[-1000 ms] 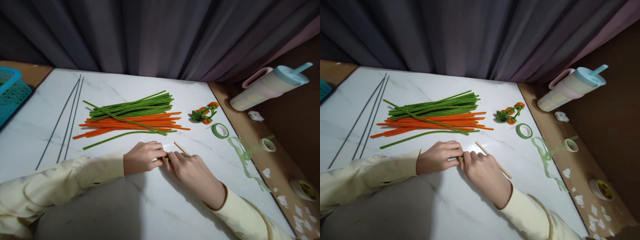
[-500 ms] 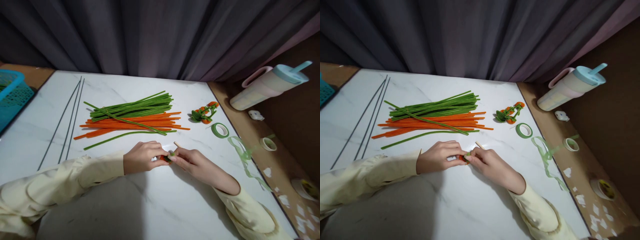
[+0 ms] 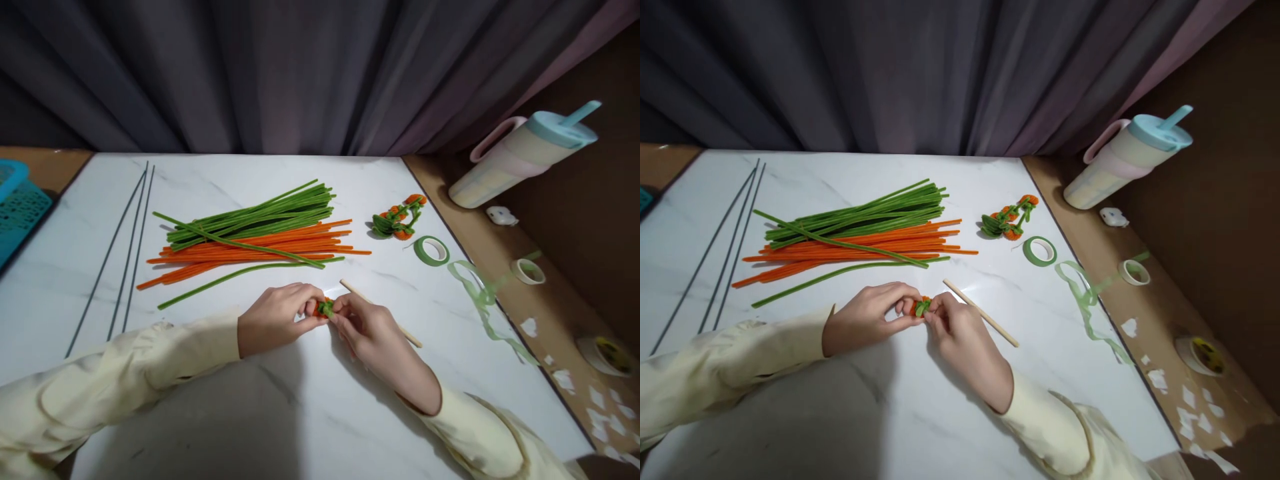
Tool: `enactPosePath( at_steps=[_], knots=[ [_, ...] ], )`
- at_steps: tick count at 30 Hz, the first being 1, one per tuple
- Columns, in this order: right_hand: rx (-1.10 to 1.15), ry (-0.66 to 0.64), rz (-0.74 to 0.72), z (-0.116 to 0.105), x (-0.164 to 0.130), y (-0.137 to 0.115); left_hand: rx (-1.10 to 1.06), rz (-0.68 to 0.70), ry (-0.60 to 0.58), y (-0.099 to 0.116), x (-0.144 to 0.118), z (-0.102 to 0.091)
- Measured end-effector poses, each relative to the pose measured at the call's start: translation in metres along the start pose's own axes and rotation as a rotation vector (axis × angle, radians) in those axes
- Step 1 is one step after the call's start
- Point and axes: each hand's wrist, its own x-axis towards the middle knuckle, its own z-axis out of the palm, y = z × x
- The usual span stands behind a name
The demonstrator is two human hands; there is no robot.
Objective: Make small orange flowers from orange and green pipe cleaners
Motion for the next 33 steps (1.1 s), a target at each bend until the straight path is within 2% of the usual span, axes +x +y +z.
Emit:
enactPosePath(
  at_steps=[4, 7, 10, 14, 17, 20, 25, 33],
  knots=[
    [-0.035, 0.065, -0.053, 0.0, -0.001, 0.001, -0.079, -0.029, 0.055, 0.004, -0.002, -0.002],
    [-0.092, 0.173, -0.144, -0.001, -0.003, 0.0, -0.161, -0.095, 0.13, 0.011, -0.003, -0.008],
    [-0.201, 0.282, -0.291, 0.001, -0.007, -0.001, -0.259, -0.162, 0.098, 0.019, -0.003, -0.011],
    [-0.364, 0.341, -0.461, 0.009, -0.01, 0.001, -0.373, -0.285, 0.029, 0.025, -0.004, -0.007],
    [-0.499, 0.39, -0.541, 0.012, -0.01, 0.003, -0.389, -0.286, 0.052, 0.026, -0.005, -0.004],
    [-0.598, 0.447, -0.604, 0.012, -0.008, 0.005, -0.539, -0.328, 0.109, 0.026, -0.005, -0.002],
    [-0.616, 0.461, -0.619, 0.012, -0.005, 0.01, -0.806, -0.392, 0.142, 0.023, -0.003, 0.003],
    [-0.527, 0.336, -0.577, 0.018, -0.006, 0.009, -0.728, -0.381, 0.086, 0.02, -0.002, 0.005]
  ],
)
